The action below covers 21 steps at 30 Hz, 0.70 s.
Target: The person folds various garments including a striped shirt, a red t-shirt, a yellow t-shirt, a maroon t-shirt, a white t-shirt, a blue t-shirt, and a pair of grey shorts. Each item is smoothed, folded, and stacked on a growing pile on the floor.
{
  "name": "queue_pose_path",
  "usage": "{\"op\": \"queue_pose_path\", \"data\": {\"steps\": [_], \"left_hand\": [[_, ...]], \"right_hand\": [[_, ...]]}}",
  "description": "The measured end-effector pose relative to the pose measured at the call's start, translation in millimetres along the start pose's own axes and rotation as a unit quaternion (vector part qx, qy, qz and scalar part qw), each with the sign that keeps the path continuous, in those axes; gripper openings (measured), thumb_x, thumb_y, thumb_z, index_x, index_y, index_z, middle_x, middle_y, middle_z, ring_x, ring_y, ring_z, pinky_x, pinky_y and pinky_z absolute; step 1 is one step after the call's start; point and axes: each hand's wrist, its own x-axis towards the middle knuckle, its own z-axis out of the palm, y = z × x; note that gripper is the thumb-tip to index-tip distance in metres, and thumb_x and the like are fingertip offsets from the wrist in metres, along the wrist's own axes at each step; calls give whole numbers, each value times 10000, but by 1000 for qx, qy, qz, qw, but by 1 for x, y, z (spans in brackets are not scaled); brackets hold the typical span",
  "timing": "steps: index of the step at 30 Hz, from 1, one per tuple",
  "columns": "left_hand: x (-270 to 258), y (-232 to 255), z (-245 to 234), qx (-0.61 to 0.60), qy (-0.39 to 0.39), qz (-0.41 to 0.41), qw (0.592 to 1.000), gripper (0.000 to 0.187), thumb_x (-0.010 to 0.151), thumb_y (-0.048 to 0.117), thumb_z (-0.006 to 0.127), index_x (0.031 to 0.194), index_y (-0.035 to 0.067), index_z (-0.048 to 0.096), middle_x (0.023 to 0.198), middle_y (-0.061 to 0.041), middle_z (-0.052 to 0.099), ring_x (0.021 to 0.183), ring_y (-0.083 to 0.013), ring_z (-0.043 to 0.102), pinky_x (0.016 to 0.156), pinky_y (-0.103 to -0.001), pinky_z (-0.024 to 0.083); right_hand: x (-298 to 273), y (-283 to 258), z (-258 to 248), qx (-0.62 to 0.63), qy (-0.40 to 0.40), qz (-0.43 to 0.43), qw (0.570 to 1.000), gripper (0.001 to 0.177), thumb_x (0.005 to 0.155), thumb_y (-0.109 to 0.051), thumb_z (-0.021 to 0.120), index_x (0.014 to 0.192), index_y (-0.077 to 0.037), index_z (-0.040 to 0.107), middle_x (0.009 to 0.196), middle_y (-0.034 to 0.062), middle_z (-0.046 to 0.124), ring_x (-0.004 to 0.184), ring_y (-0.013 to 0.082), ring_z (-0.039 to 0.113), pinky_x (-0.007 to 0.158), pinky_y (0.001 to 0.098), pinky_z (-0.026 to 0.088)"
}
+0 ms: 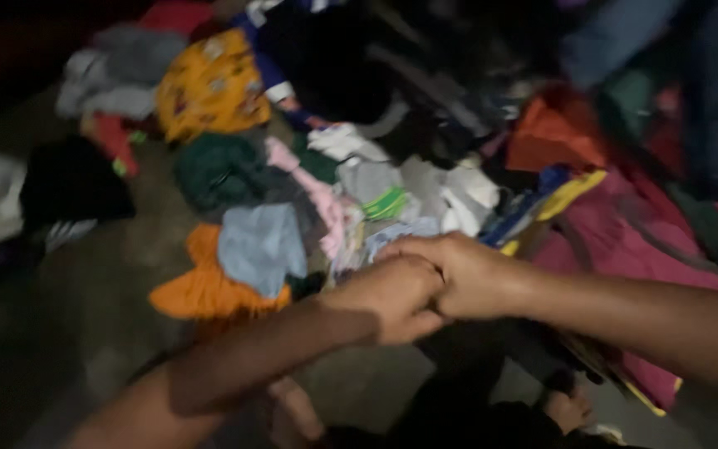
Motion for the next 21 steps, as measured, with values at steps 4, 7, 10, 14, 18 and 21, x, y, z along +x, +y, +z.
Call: {"op": "queue_pose_path", "data": {"steps": [4,7,10,14,18,21], "left_hand": [[-62,-39,-2,-19,33,-57,998,190,782,178,719,828,-6,720,838,-198,717,833,-350,712,760,-438,556],[-101,-66,14,40,87,-68,993,183,769,187,737,822,13,722,836,-188,719,832,-349,707,752,-445,555],[-129,-94,33,161,93,-105,977,167,735,175,740,845,50,733,858,-170,721,845,-351,702,728,-466,553],[-162,-130,36,211,134,-283,926,210,797,208,741,970,90,729,1005,-156,709,937,-350,679,748,-476,548],[-200,-157,13,286,277,-360,844,509,776,239,778,1259,120,667,1277,-145,595,1160,-362,584,883,-489,511],[-212,-170,10,201,327,-402,831,761,685,294,849,1372,97,588,1407,-209,489,1206,-409,520,909,-509,475]], "right_hand": [[57,-10,37,-58,-17,18,998,659,645,-82,789,1283,-169,651,1122,99,787,1029,239,782,870,343,608],[89,-4,72,-145,-31,-1,989,713,612,-135,841,1293,-162,631,1143,123,738,1043,299,720,888,388,574],[108,15,103,-251,-45,-12,967,803,637,-157,816,1400,-158,569,1232,141,660,1110,349,640,890,426,550],[127,48,123,-282,-61,-8,957,611,856,-318,739,1388,-105,527,1334,162,603,1187,345,619,951,432,542],[148,75,128,-312,-55,-34,948,660,827,-330,742,1415,-116,529,1365,220,565,1130,376,627,902,444,538],[161,88,127,-220,-74,34,972,646,835,-323,747,1429,-156,555,1301,166,628,1014,299,686,875,391,558]]}}
